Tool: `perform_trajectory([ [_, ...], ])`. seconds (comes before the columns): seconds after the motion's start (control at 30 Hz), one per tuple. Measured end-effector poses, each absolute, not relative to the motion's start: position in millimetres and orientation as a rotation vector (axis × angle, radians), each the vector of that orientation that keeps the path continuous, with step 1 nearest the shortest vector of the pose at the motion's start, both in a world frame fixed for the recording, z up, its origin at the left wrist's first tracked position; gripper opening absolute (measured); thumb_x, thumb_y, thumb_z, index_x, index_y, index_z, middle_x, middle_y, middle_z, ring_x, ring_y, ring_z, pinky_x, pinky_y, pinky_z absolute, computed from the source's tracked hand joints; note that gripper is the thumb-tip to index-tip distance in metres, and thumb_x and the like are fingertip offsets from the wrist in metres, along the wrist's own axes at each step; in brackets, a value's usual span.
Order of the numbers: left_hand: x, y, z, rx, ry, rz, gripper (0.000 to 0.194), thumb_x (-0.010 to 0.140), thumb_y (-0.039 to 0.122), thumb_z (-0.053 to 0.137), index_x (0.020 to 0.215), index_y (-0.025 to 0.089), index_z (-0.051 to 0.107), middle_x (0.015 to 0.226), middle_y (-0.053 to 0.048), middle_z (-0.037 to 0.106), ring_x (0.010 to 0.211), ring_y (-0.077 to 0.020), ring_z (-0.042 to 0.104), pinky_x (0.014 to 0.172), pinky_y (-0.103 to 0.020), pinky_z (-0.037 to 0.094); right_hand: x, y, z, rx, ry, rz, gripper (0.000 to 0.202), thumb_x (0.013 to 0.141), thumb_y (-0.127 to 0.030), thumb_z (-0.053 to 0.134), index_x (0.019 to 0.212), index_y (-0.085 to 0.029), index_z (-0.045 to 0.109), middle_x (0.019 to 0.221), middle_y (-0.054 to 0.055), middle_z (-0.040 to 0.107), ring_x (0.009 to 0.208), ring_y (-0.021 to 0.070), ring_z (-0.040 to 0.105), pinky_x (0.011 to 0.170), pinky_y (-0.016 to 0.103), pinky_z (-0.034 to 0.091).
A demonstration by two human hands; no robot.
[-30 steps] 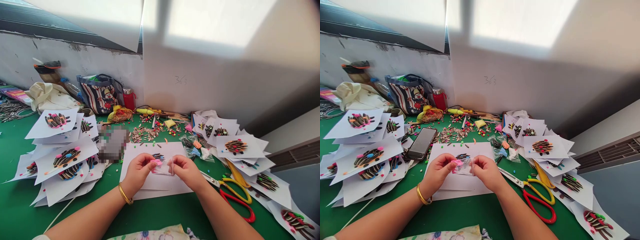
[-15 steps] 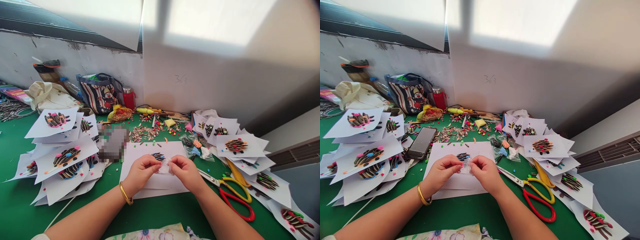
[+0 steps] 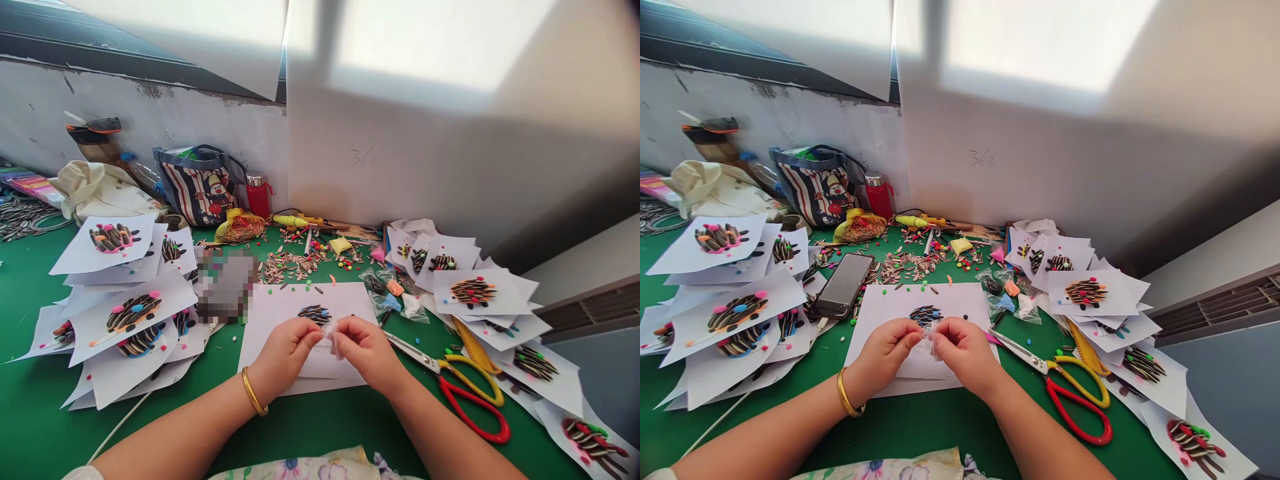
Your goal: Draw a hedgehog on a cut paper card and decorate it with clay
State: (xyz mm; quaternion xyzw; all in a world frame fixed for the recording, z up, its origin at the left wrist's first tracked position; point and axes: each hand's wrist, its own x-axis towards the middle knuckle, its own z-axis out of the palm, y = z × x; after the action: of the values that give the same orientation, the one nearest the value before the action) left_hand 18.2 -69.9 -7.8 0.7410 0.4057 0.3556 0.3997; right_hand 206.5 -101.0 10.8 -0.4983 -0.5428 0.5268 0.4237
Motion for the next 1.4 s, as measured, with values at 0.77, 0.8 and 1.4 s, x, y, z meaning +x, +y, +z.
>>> perform_trajectory([
  [0.77,21,-70,3,1.275,0.891,0.964,0.06,0.093,0.059,0.049,0.129,0.013,0.06,0.067,-0.003,0.067,0.067,-0.0168,0.065,0.069,-0.031,0.054,225,-89,5,-1.207,-1.172,1.183,0.02,0.085,-0.038,0.064,0.079,-0.019,0.064,0.065,-0.002,0.058,0.062,0.0125,0.052,0.062,0.026,0.043],
  [0.8,22,-69,4,1.259,0.896,0.968,0.059,0.091,0.058,0.053,0.128,0.013,0.06,0.07,-0.004,0.068,0.069,-0.0171,0.066,0.07,-0.031,0.055,226,-88,5,-1.201,-1.164,1.185,0.02,0.085,-0.038,0.065,0.079,-0.019,0.064,0.065,-0.002,0.058,0.062,0.0123,0.052,0.063,0.026,0.043],
  [1.4,7,-34,-4,1.207,1.14,1.27,0.032,0.081,0.042,0.068,0.102,0.017,0.066,0.094,-0.005,0.069,0.086,-0.0166,0.066,0.085,-0.032,0.053,289,-58,-5,-1.586,-1.702,0.052,0.031,0.091,-0.018,0.047,0.107,-0.022,0.074,0.102,0.009,0.066,0.096,0.0224,0.059,0.086,0.037,0.046],
])
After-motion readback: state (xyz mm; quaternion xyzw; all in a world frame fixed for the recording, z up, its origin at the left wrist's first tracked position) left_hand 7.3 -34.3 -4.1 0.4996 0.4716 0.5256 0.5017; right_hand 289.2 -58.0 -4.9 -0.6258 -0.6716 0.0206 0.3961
